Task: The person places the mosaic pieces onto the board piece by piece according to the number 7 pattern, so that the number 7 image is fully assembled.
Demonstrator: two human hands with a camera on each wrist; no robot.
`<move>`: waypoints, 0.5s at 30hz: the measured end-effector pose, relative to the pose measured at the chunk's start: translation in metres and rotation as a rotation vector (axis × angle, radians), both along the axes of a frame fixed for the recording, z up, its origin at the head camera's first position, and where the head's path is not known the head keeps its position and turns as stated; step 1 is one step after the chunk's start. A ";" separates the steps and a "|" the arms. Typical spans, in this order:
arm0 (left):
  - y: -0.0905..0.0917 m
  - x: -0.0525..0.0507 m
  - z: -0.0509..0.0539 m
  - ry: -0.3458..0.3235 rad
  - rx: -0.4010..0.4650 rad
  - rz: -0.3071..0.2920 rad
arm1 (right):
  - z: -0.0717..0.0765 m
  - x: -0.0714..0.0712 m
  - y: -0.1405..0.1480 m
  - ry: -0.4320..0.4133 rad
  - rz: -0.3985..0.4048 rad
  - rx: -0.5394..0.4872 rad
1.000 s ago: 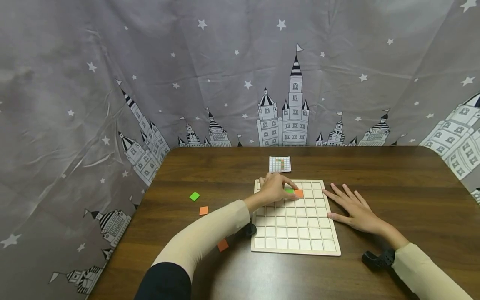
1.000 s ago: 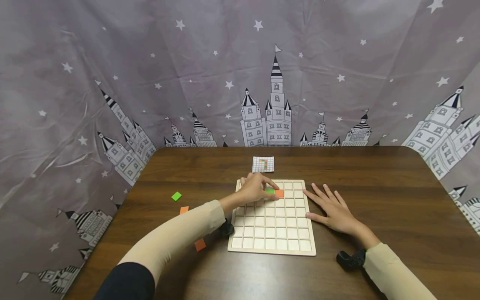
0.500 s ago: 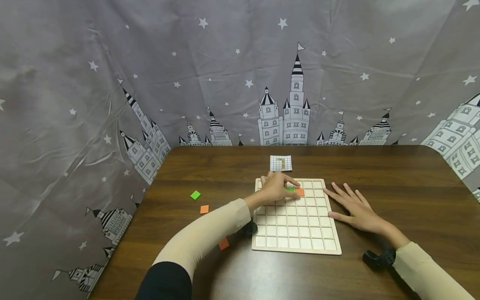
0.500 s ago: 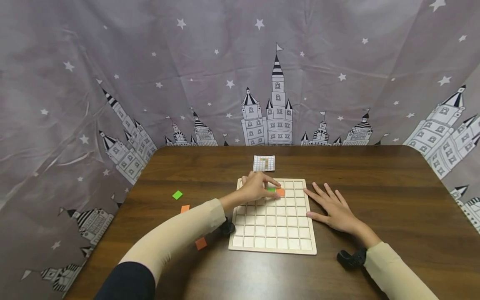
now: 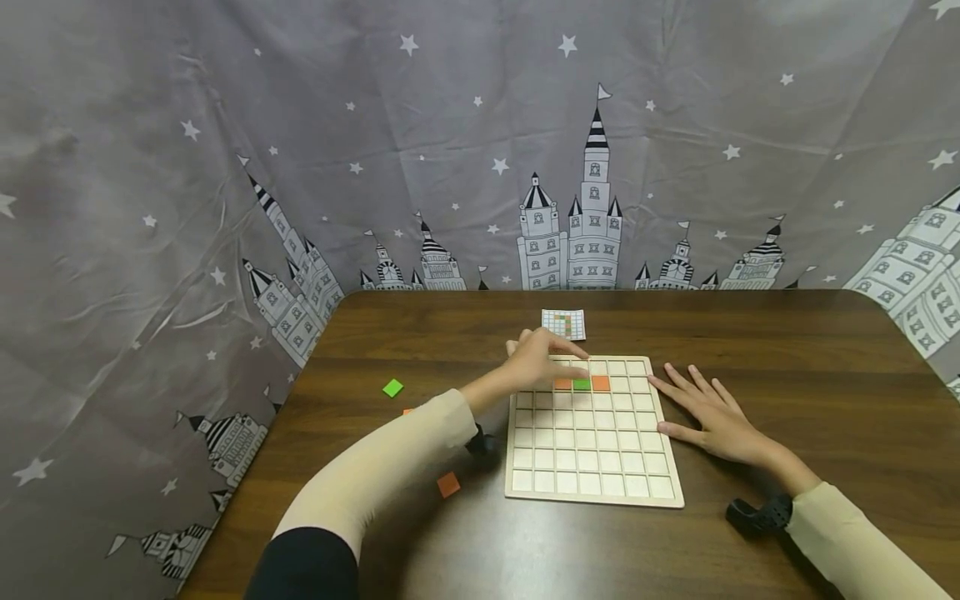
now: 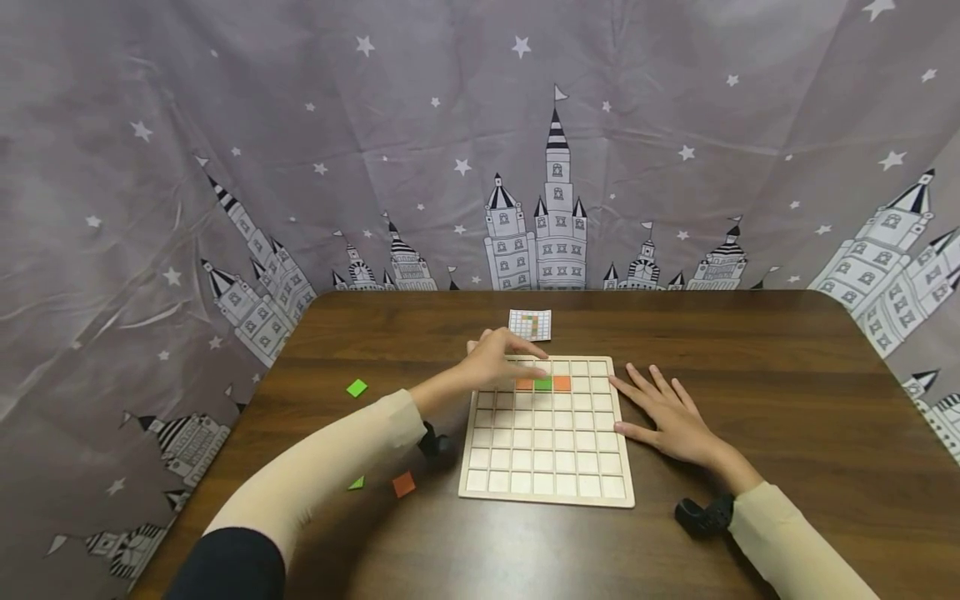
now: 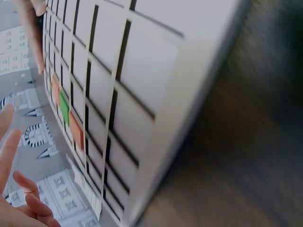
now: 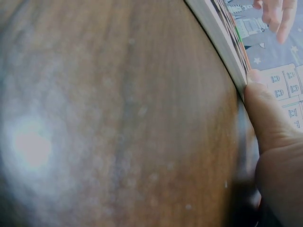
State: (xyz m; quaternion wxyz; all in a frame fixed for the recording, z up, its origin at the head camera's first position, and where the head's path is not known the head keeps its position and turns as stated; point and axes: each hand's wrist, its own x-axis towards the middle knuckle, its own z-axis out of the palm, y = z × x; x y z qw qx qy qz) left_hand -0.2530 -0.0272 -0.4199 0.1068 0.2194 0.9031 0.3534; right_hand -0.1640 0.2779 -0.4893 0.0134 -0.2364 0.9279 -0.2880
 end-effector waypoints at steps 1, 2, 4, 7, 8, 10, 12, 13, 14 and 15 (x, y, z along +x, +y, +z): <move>-0.003 -0.001 0.002 0.004 0.005 -0.005 | 0.001 0.000 0.000 -0.006 0.000 0.007; -0.007 -0.002 0.003 0.011 0.012 -0.014 | 0.002 0.000 0.000 -0.010 0.000 0.013; -0.016 -0.005 0.006 0.018 0.031 -0.037 | 0.003 0.000 0.000 -0.019 0.000 0.022; -0.029 -0.009 0.008 0.035 0.064 -0.079 | 0.003 0.000 -0.001 -0.020 -0.003 0.025; -0.034 -0.010 0.009 0.040 0.083 -0.096 | 0.003 0.001 -0.001 -0.021 -0.004 0.025; -0.043 -0.012 0.011 0.049 0.113 -0.130 | 0.003 0.001 -0.001 -0.021 -0.005 0.024; -0.053 -0.014 0.012 0.046 0.135 -0.156 | 0.002 0.000 0.000 -0.021 -0.005 0.022; -0.058 -0.014 0.014 0.039 0.142 -0.165 | 0.002 0.000 0.000 -0.023 -0.005 0.021; -0.063 -0.015 0.015 0.034 0.147 -0.169 | 0.002 0.000 0.000 -0.024 -0.005 0.020; -0.067 -0.016 0.017 0.029 0.148 -0.168 | 0.002 0.000 0.000 -0.024 -0.006 0.019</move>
